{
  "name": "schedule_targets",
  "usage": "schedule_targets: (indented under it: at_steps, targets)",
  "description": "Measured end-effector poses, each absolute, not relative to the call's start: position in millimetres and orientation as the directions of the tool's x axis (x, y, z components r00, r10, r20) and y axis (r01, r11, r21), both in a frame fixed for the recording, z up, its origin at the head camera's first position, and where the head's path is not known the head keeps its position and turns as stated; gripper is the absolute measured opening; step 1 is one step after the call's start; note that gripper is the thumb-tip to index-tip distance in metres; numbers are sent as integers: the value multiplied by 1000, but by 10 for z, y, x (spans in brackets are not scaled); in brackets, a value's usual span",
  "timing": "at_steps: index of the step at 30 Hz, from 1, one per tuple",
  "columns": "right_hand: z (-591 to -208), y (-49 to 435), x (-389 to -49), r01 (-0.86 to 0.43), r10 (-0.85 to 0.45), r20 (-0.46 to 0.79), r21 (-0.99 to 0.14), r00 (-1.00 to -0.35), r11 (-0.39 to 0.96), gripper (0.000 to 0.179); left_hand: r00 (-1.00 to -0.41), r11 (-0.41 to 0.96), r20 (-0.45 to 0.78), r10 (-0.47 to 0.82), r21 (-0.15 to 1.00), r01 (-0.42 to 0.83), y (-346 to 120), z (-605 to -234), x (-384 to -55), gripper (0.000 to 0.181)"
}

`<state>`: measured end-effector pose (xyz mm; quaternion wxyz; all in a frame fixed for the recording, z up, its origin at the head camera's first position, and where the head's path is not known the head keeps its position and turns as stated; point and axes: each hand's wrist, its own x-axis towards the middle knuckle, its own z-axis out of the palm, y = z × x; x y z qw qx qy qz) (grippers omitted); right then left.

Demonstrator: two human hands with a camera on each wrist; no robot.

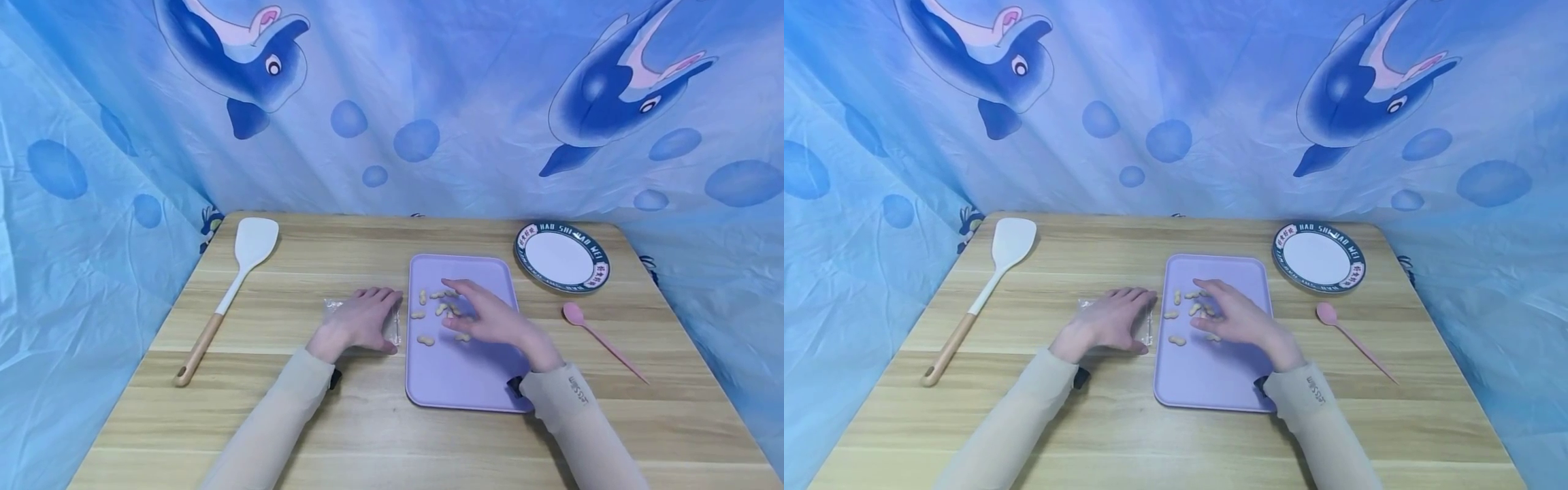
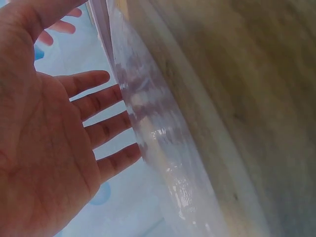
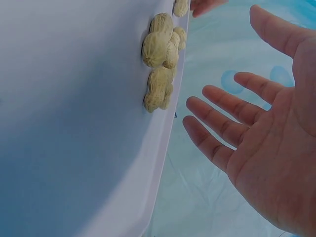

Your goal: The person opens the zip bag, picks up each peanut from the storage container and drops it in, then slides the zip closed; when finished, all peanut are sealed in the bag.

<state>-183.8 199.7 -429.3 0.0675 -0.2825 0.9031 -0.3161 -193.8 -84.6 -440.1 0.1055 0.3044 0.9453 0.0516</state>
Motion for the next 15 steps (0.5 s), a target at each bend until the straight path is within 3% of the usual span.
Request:
schedule_targets:
  at_steps: [15]
  targets:
    - [-4324, 1932, -1816, -511, -583, 93, -605, -807, 611, 75, -795, 806, -137, 591, 131, 577, -846, -4423, -1925, 103]
